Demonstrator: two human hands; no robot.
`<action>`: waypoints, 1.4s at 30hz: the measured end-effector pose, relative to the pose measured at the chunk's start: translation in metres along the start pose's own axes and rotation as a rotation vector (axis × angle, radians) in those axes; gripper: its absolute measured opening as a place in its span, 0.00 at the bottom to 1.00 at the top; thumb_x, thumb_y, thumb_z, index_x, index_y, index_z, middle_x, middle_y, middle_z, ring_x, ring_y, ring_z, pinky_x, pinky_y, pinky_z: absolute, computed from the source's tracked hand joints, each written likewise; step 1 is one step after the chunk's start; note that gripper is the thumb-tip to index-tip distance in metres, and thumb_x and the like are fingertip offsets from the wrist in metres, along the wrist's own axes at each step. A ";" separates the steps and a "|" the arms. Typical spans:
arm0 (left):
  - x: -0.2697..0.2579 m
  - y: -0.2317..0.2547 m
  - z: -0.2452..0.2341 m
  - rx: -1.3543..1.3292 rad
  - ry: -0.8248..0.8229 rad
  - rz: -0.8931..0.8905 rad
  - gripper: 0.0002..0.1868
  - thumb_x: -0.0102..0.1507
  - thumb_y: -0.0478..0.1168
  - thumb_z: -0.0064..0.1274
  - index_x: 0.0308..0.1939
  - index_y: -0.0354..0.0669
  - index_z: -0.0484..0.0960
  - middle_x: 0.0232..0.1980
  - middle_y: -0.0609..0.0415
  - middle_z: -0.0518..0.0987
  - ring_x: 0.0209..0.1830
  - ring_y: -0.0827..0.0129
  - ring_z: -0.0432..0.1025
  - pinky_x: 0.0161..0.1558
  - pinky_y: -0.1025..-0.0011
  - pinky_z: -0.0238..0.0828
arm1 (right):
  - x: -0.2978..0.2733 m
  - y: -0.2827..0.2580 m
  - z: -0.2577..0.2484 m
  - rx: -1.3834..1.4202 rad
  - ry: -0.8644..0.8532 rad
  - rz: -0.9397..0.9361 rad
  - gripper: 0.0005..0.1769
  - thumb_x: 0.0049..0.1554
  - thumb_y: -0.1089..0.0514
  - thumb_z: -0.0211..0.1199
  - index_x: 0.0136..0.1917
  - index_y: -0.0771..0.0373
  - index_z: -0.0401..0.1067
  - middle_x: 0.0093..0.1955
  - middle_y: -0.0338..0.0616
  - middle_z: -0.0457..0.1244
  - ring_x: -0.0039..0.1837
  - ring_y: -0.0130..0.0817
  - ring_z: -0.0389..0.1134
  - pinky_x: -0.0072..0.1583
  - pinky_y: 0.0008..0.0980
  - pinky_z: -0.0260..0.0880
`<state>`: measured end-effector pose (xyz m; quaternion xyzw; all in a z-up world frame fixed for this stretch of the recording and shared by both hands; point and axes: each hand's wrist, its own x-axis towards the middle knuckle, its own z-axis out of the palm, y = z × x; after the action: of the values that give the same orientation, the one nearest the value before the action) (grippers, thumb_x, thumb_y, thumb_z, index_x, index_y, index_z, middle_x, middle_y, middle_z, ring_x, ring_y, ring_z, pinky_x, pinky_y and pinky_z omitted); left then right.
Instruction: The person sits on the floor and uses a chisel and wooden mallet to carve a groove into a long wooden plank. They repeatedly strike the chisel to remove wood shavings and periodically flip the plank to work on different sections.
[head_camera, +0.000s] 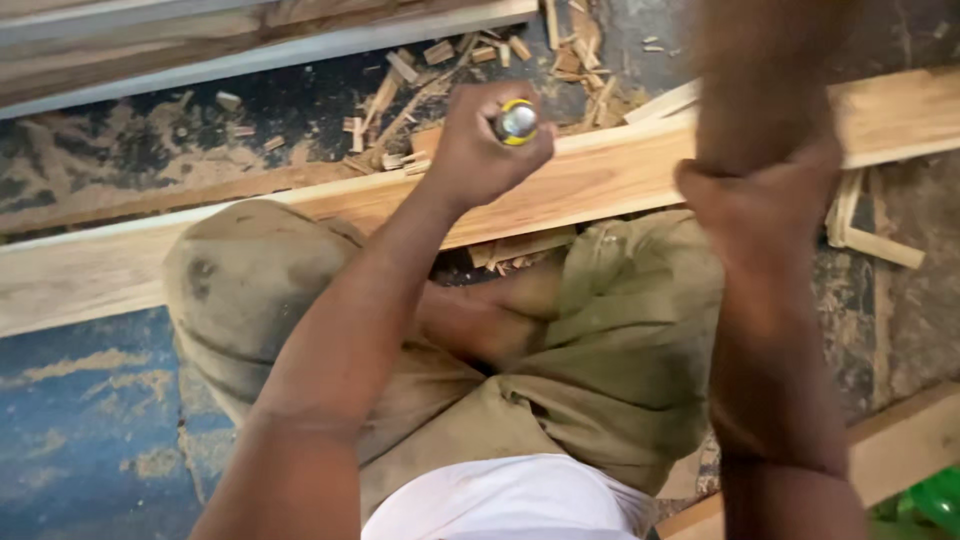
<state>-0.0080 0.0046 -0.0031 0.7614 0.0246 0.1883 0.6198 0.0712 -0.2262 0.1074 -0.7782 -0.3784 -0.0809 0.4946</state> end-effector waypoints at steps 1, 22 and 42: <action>-0.004 -0.002 0.000 0.027 -0.007 0.011 0.12 0.61 0.36 0.65 0.31 0.36 0.77 0.26 0.55 0.73 0.27 0.75 0.64 0.33 0.72 0.64 | -0.007 -0.002 0.001 0.345 0.102 0.185 0.26 0.46 0.73 0.67 0.59 0.71 0.73 0.51 0.56 0.67 0.50 0.46 0.70 0.52 0.44 0.70; -0.013 -0.009 -0.001 0.150 0.053 0.276 0.13 0.60 0.33 0.61 0.45 0.28 0.79 0.41 0.47 0.80 0.39 0.67 0.74 0.41 0.65 0.72 | -0.006 0.006 0.012 -0.544 -0.185 -0.115 0.31 0.46 0.71 0.73 0.63 0.70 0.70 0.56 0.57 0.67 0.59 0.50 0.69 0.59 0.47 0.72; 0.001 -0.015 0.004 -0.078 0.070 0.077 0.09 0.62 0.32 0.62 0.32 0.39 0.76 0.31 0.57 0.78 0.29 0.75 0.71 0.34 0.72 0.69 | -0.051 0.072 0.051 0.382 0.012 0.578 0.30 0.50 0.75 0.69 0.65 0.68 0.66 0.52 0.42 0.67 0.53 0.32 0.71 0.56 0.33 0.74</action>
<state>-0.0027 0.0042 -0.0178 0.7299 0.0097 0.2395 0.6401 0.0710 -0.2262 0.0059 -0.7460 -0.1474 0.1303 0.6362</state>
